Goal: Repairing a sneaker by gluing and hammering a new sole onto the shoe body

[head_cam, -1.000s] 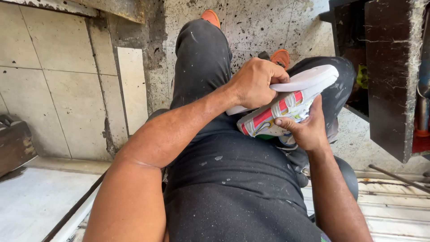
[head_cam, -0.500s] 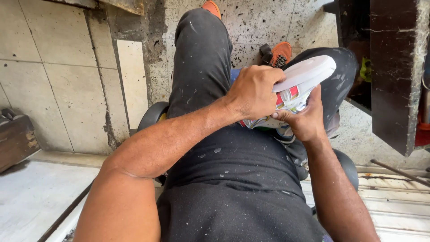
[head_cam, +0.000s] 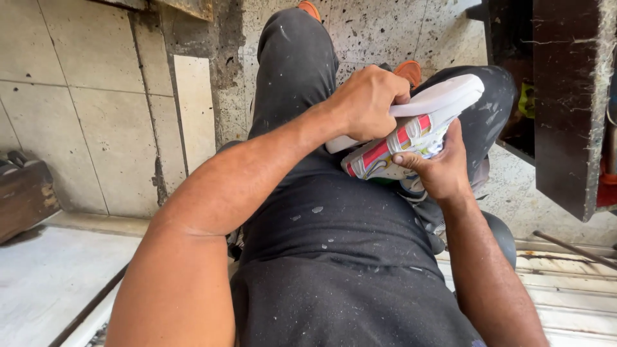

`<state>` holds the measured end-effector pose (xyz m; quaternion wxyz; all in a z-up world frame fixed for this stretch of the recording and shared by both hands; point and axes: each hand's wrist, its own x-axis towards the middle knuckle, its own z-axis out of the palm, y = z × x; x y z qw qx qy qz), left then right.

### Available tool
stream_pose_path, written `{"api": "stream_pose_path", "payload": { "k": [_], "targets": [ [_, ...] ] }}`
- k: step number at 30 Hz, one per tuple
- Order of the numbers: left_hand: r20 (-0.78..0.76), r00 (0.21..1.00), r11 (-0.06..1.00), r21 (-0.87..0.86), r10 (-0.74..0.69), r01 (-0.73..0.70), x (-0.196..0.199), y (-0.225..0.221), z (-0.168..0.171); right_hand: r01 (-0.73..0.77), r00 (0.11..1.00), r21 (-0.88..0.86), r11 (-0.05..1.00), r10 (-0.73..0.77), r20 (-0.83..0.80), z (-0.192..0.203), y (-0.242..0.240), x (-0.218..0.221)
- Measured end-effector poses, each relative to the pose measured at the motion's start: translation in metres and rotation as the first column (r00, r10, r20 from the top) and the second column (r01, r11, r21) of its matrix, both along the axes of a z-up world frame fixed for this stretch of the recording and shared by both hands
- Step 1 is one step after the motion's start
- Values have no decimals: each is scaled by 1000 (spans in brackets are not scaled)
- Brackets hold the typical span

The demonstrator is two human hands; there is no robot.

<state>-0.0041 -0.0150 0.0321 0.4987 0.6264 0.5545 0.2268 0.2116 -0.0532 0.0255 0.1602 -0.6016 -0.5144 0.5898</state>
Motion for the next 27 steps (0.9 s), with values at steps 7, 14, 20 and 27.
{"api": "stream_pose_path", "payload": {
  "k": [7,14,20,27],
  "targets": [
    [-50,998,995,-93,31,-36,4,-14,7,5,999,-15,1000,-5,32,17,5,-14],
    [-107,980,984,73,168,-161,15,-44,19,1,999,-50,999,1,32,-22,-9,11],
    [-135,954,925,312,268,-216,35,-63,21,-3,999,25,1000,2,40,-31,-13,15],
    [-209,922,869,449,327,-206,53,-55,2,61,983,144,988,-84,163,-29,-17,13]
  ]
}}
